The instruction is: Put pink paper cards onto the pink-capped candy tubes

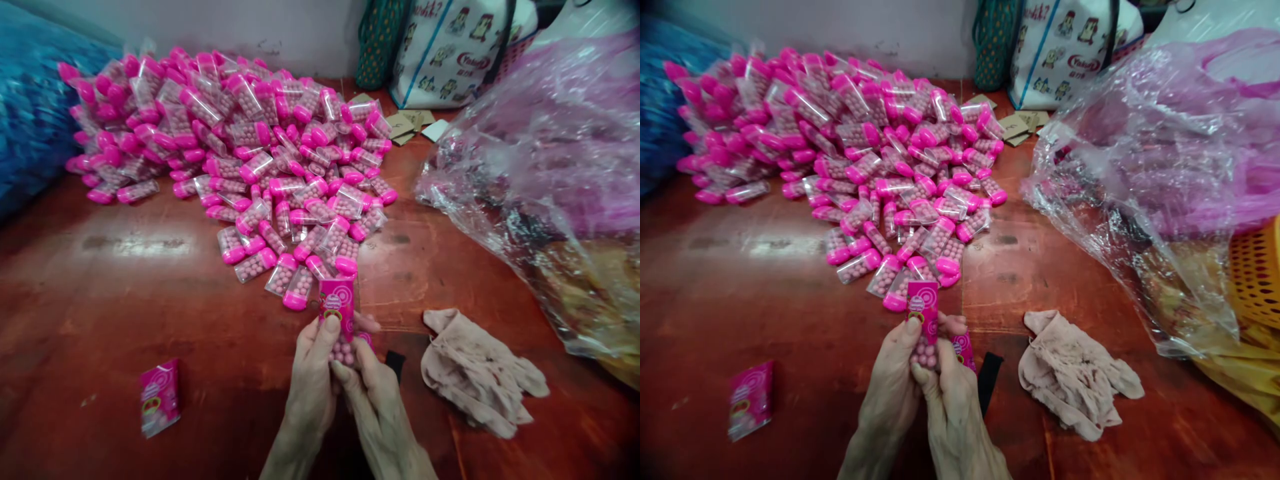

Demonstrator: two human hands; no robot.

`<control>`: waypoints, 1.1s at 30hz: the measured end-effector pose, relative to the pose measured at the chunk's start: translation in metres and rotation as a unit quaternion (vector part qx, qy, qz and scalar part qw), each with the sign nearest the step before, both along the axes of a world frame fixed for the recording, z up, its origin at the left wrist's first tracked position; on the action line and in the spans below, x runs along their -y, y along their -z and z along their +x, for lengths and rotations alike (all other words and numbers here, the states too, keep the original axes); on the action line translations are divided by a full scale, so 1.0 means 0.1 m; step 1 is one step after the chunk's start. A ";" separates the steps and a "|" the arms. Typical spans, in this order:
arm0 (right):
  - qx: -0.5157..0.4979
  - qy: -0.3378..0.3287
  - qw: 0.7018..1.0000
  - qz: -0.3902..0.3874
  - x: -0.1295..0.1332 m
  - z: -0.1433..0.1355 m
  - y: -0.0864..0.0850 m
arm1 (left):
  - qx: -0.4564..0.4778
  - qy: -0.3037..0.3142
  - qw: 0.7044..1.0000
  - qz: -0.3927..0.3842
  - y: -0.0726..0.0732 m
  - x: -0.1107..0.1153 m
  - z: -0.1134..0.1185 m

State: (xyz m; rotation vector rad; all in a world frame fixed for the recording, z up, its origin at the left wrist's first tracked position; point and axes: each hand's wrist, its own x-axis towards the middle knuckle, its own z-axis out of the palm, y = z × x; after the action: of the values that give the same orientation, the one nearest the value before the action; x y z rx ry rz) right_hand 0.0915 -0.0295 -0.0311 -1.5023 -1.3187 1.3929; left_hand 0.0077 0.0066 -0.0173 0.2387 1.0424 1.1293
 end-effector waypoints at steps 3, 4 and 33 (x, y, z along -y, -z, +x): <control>-0.029 0.002 1.000 -0.007 -0.03 0.01 -0.01 | -0.002 0.018 1.000 0.008 0.02 0.01 0.04; -0.039 0.001 0.999 -0.010 -0.04 0.01 0.00 | -0.004 0.020 1.000 0.009 0.02 0.02 0.05; 0.123 0.032 0.968 0.215 -0.26 0.14 0.14 | 0.127 0.067 0.989 0.028 0.08 0.03 0.02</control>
State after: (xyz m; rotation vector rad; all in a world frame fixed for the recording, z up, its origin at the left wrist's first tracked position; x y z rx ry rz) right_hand 0.1050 -0.0034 -0.0452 -1.4297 -1.5866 0.8250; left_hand 0.0101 0.0032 -0.0257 0.1992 0.7585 1.0375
